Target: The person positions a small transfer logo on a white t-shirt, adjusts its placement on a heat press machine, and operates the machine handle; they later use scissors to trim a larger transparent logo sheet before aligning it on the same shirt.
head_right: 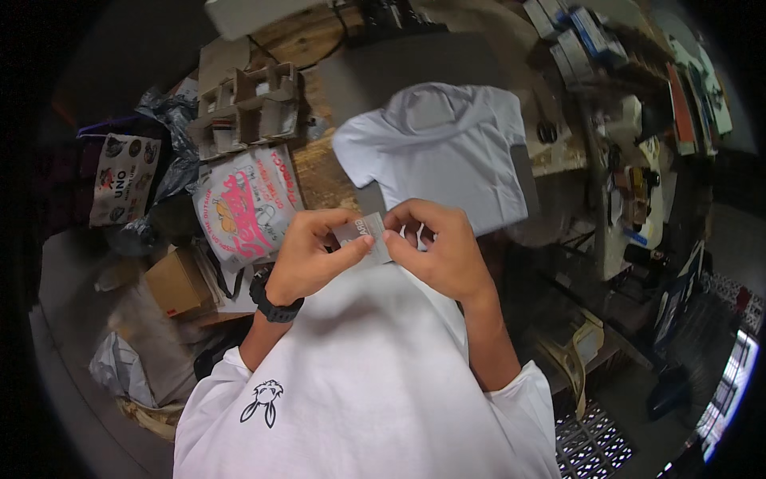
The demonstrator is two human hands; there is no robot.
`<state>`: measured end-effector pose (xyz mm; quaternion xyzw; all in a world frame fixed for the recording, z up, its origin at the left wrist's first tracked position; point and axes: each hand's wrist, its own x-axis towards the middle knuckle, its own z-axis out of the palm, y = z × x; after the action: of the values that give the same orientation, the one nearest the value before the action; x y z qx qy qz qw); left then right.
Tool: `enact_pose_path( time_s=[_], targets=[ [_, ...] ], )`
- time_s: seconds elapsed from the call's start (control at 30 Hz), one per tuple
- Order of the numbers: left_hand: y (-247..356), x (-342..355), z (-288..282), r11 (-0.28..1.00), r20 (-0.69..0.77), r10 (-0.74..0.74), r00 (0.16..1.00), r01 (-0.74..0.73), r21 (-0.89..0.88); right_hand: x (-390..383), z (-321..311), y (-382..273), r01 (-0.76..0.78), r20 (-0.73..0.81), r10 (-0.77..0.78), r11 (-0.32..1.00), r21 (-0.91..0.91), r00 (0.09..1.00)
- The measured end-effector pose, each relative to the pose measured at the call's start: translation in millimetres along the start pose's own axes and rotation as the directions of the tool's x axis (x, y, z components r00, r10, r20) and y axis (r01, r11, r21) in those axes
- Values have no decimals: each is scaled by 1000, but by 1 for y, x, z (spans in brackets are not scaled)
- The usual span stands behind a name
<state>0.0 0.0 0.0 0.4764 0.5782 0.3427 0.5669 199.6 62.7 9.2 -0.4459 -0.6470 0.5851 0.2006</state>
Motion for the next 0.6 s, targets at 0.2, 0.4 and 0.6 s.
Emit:
enact_pose_path(
  time_s=[0.2, 0.4, 0.6],
  targets=[
    [19, 5, 98, 999, -26, 22, 999, -21, 48, -49, -80, 25, 30, 94, -22, 996, -80, 995],
    [22, 0, 141, 1000, -19, 20, 1000, -20, 14, -75, -105, 40, 89, 109, -84, 995, -37, 990],
    [34, -13, 151, 998, -17, 55, 998, -55, 12, -88, -109, 45, 110, 138, -115, 993, 40, 984]
  ],
)
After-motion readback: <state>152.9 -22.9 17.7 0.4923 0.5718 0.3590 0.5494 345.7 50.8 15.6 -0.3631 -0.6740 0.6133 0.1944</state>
